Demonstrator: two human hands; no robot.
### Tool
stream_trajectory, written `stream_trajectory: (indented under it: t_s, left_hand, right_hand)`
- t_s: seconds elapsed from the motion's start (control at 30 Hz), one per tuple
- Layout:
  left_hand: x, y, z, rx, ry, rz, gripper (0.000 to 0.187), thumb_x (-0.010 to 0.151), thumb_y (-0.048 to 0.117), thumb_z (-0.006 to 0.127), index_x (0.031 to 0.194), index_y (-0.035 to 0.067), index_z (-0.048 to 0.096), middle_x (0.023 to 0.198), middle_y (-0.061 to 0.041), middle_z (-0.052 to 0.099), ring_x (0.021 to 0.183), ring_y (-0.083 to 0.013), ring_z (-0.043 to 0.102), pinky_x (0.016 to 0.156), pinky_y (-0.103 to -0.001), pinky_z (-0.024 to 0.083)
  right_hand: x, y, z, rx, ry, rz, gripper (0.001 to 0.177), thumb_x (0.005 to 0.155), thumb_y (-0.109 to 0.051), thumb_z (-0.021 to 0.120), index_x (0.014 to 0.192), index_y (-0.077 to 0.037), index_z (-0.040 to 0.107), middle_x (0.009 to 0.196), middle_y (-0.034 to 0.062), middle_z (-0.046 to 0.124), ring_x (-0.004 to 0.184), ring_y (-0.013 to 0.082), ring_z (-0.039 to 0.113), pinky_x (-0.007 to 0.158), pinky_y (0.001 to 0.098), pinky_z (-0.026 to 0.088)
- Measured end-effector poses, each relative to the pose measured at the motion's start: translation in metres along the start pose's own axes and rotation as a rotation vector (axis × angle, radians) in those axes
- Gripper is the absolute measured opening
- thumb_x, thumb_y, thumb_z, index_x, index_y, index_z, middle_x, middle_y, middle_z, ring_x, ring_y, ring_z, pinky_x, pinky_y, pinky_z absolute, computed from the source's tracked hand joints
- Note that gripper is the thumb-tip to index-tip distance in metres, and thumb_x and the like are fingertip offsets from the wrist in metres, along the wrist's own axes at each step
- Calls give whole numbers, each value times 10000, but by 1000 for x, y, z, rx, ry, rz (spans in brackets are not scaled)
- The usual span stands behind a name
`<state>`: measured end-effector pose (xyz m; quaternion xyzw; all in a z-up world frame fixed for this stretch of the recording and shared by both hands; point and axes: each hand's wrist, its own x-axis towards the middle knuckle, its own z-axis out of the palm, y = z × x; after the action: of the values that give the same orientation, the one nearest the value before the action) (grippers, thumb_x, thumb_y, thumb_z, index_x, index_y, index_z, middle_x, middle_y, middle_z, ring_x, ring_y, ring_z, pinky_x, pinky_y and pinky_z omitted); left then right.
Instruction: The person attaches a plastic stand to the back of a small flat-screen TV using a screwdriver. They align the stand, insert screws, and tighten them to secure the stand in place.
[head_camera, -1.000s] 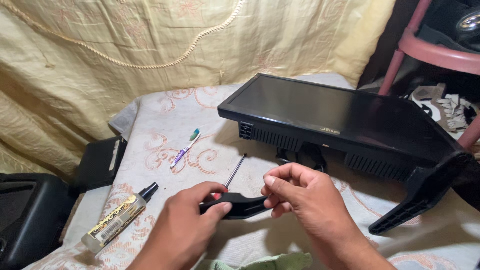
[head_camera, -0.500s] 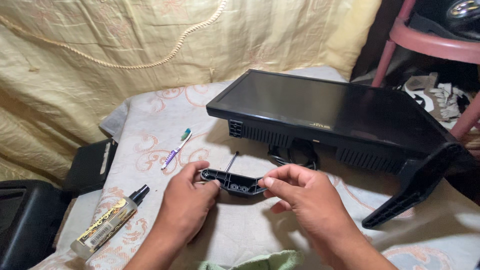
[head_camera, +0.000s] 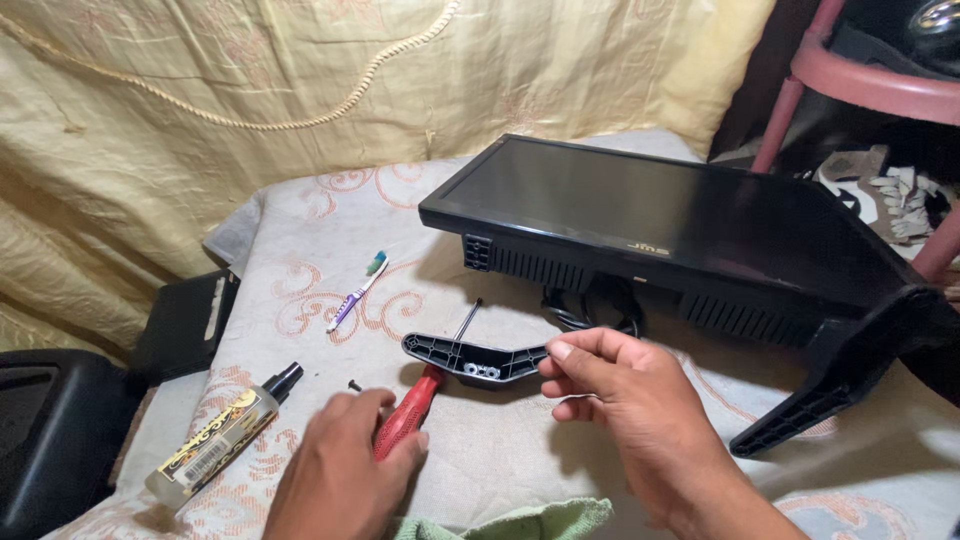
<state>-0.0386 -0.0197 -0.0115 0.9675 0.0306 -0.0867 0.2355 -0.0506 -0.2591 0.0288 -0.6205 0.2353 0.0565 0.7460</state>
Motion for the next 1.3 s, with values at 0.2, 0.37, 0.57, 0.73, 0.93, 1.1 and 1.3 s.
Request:
stream_trajectory:
  t_s: [0.2, 0.37, 0.57, 0.73, 0.93, 1.1, 1.3]
  left_hand:
    - [-5, 7, -10, -28, -92, -138, 428, 859, 433, 737, 1203, 180, 708, 1111, -129, 659, 1085, -272, 679, 1010, -400, 505]
    - [-3, 5, -13, -20, -68, -102, 460, 821, 430, 697, 1203, 174, 709, 1093, -135, 663, 1060, -294, 678, 998, -416, 504]
    - [1, -9, -15, -102, -112, -317, 367, 866, 378, 665, 1085, 85, 694, 1044, -149, 667, 959, -272, 685, 912, -420, 556]
    - [7, -32, -19, -301, 100, -388, 390, 886, 382, 667, 1048, 27, 668, 871, -163, 682, 811, -249, 661, 785, -384, 523]
    - [-2, -50, -24, -798, 120, -96, 326, 896, 262, 726, 1123, 29, 732, 731, -95, 627, 623, -172, 555, 570, -334, 446]
    - [-27, -15, -19, -783, -14, 183, 358, 812, 232, 813, 1144, 99, 791, 719, -18, 688, 634, -64, 578, 596, -237, 519]
    - [-55, 28, -6, -774, -53, 192, 342, 781, 204, 829, 1122, 170, 839, 650, 11, 729, 593, -29, 626, 562, -218, 551]
  right_hand:
    - [-1, 2, -3, 36, -16, -8, 265, 954, -227, 669, 1029, 25, 696, 841, 92, 686, 747, 168, 628, 699, 324, 530]
    - [0, 2, -4, 116, -20, 4, 247, 961, -186, 631, 1064, 29, 693, 854, 92, 682, 748, 171, 621, 698, 320, 530]
    - [1, 3, -10, 172, -21, 15, 234, 964, -155, 601, 1085, 30, 677, 859, 111, 685, 757, 192, 635, 708, 327, 548]
    - [5, 1, -14, 219, -42, 7, 205, 953, -158, 627, 1018, 32, 667, 862, 119, 675, 783, 193, 640, 738, 327, 552]
    - [11, -5, -17, 513, -65, 82, 204, 947, -238, 648, 1005, -43, 667, 880, 46, 650, 806, 161, 614, 727, 321, 530]
    - [13, -11, -18, 557, 31, 76, 190, 954, -250, 651, 1019, -73, 675, 926, 23, 668, 836, 145, 597, 756, 319, 514]
    - [11, -15, -20, 609, 42, 50, 167, 953, -239, 632, 1017, -87, 662, 991, 50, 679, 894, 166, 620, 805, 352, 527]
